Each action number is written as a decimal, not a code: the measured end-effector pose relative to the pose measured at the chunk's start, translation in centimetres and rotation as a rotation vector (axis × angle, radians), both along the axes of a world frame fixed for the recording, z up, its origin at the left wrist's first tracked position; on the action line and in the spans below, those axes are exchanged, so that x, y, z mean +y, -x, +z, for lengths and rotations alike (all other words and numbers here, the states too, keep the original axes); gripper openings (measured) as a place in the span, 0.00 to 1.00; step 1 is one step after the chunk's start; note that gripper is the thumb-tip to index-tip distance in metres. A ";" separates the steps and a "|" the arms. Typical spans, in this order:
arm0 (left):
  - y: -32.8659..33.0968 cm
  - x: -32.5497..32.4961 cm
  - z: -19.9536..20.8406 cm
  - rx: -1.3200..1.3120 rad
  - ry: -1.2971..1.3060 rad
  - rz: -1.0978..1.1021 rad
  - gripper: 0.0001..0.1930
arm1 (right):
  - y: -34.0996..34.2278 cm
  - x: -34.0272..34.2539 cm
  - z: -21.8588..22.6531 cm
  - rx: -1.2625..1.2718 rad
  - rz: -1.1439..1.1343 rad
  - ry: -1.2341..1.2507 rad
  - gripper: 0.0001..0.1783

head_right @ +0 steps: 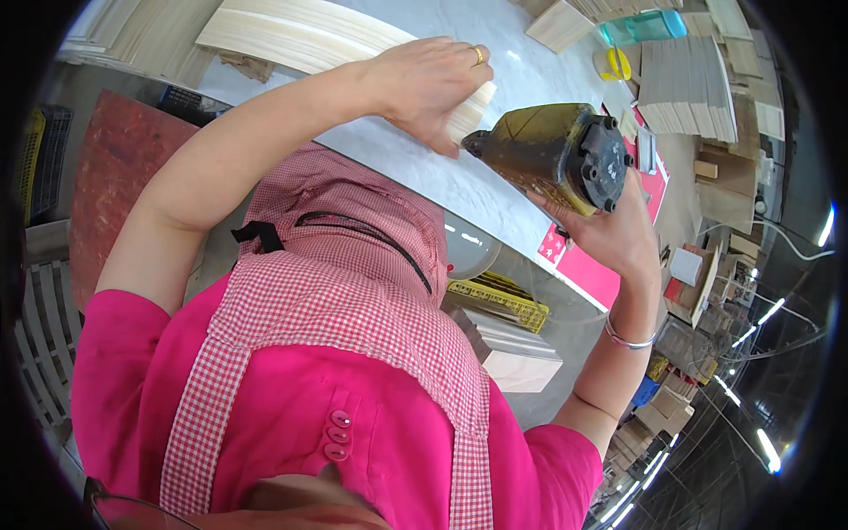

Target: Assembling a wooden box by applying glue, using a nail gun, and hammering pieces together.

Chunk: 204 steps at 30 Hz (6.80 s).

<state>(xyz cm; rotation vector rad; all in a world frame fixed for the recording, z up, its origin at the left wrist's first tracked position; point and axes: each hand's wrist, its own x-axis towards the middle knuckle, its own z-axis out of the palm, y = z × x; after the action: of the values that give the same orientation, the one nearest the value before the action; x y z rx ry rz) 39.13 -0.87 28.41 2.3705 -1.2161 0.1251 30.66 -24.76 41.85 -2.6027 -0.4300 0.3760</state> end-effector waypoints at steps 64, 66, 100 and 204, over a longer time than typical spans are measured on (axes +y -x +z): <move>0.6 0.2 0.7 -0.015 -0.110 0.043 0.43 | -5.7 -0.5 0.3 -0.011 0.032 0.067 0.22; 0.4 0.3 0.8 -0.014 -0.106 0.017 0.45 | -5.0 -0.9 0.3 -0.034 -0.009 0.028 0.21; 7.9 3.0 -3.1 1.187 1.186 0.836 0.15 | -17.3 -6.8 -21.4 -0.728 -0.708 -0.021 0.53; 1.9 -8.9 2.0 0.135 -0.057 -0.130 0.43 | 4.7 3.1 -20.3 -0.462 -0.663 -0.611 0.47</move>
<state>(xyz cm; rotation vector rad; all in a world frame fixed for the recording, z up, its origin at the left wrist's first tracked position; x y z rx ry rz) 37.27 -9.79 30.41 2.2981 -1.3194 -0.1111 25.93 -21.69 21.55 -2.0395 0.1741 -0.5121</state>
